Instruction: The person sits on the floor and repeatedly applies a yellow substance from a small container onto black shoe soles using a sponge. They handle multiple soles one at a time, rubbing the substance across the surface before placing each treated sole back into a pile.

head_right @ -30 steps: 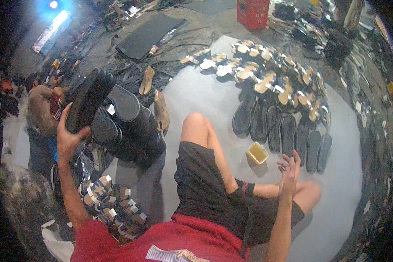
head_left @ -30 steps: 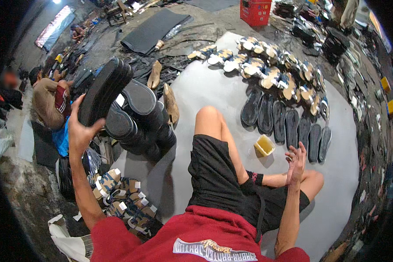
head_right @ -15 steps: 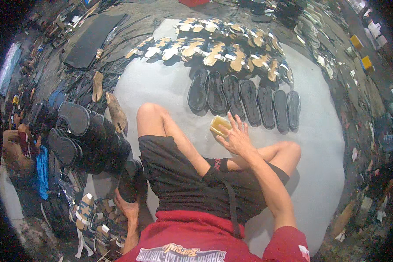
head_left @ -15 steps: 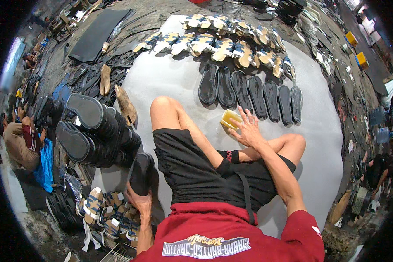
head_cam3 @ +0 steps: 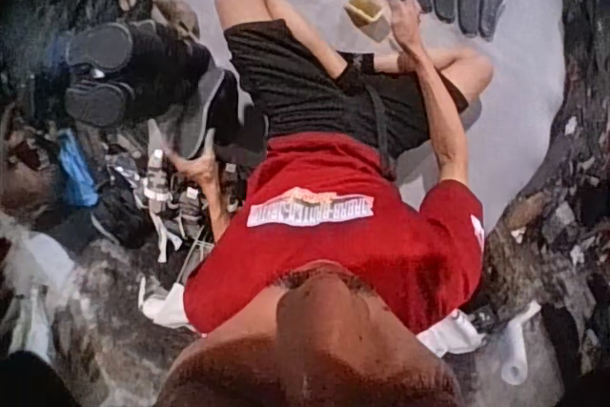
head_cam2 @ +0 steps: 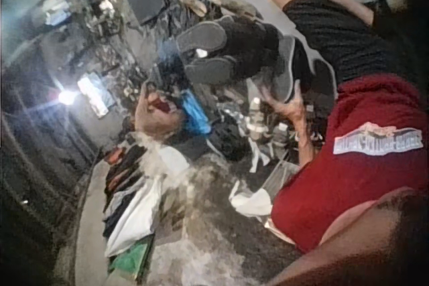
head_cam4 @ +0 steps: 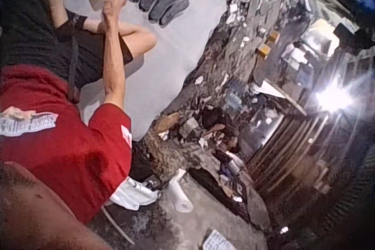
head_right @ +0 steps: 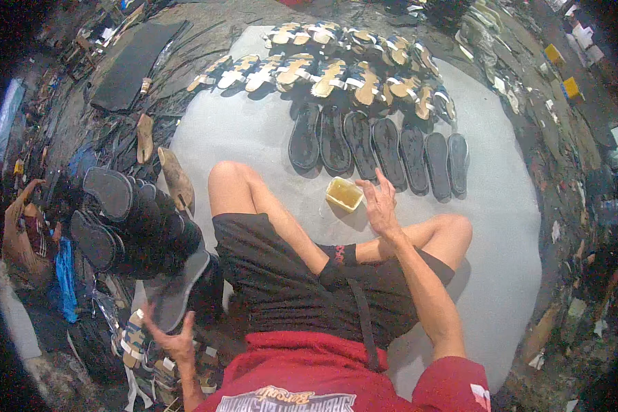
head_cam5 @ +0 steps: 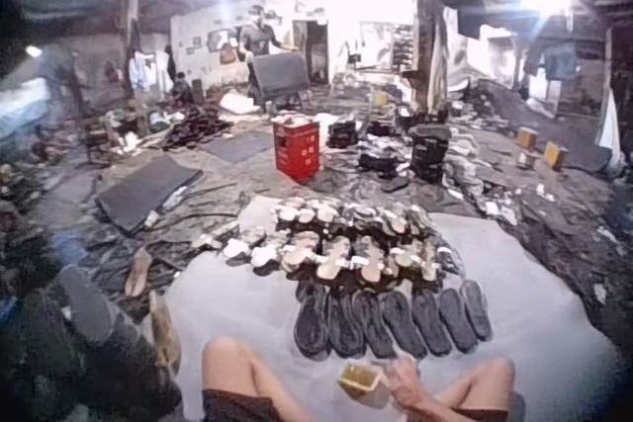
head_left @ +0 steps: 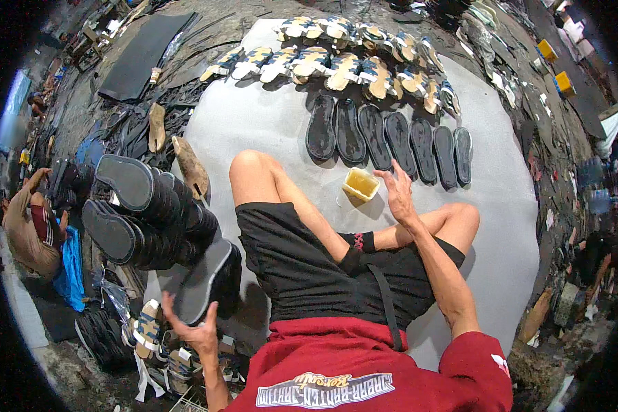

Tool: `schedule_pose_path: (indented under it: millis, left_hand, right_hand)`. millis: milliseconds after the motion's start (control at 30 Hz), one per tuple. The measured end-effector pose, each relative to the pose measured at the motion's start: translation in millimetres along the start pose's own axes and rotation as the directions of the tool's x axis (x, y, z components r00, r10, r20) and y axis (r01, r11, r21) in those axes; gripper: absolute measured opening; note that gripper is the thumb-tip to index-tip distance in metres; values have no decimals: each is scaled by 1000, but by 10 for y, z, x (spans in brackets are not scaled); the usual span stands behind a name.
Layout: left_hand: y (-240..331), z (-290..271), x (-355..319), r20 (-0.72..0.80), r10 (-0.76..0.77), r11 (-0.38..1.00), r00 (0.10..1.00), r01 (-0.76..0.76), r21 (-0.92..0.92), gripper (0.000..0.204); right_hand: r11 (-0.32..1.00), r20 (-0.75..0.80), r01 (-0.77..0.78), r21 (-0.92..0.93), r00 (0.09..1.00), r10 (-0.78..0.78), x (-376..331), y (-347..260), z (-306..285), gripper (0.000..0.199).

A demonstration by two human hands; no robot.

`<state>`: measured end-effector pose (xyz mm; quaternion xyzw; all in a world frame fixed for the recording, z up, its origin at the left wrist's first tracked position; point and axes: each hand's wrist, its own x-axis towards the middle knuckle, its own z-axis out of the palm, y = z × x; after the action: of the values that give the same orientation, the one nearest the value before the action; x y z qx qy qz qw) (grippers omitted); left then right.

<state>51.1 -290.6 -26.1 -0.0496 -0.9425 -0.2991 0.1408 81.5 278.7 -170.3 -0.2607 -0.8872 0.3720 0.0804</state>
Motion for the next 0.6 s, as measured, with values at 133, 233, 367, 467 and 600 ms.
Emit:
schedule_pose_path:
  millis: [133, 233, 367, 467, 600]
  left_hand:
    - [689, -36, 679, -203, 150, 894, 968, -221, -391, 113]
    - [1332, 161, 869, -172, -78, 572, 982, -97, -814, 105]
    - [1708, 544, 1101, 214, -111, -77, 970, 207, -975, 89]
    - [2116, 944, 1154, 456, -9, -401, 890, 415, -817, 85]
    - [2035, 1404, 993, 660, 353, -559, 664, 715, -420, 82]
  right_hand:
    - [861, 105, -375, 345, 927, 361, -96, 798, 404, 82]
    - [552, 320, -431, 714, 902, 289, -166, 30, -213, 81]
    - [423, 237, -263, 867, 965, 114, 19, -633, -760, 81]
    - [499, 172, -265, 825, 959, 226, 149, -383, -464, 79]
    - [934, 154, -339, 111, 934, 321, 162, 786, 381, 83]
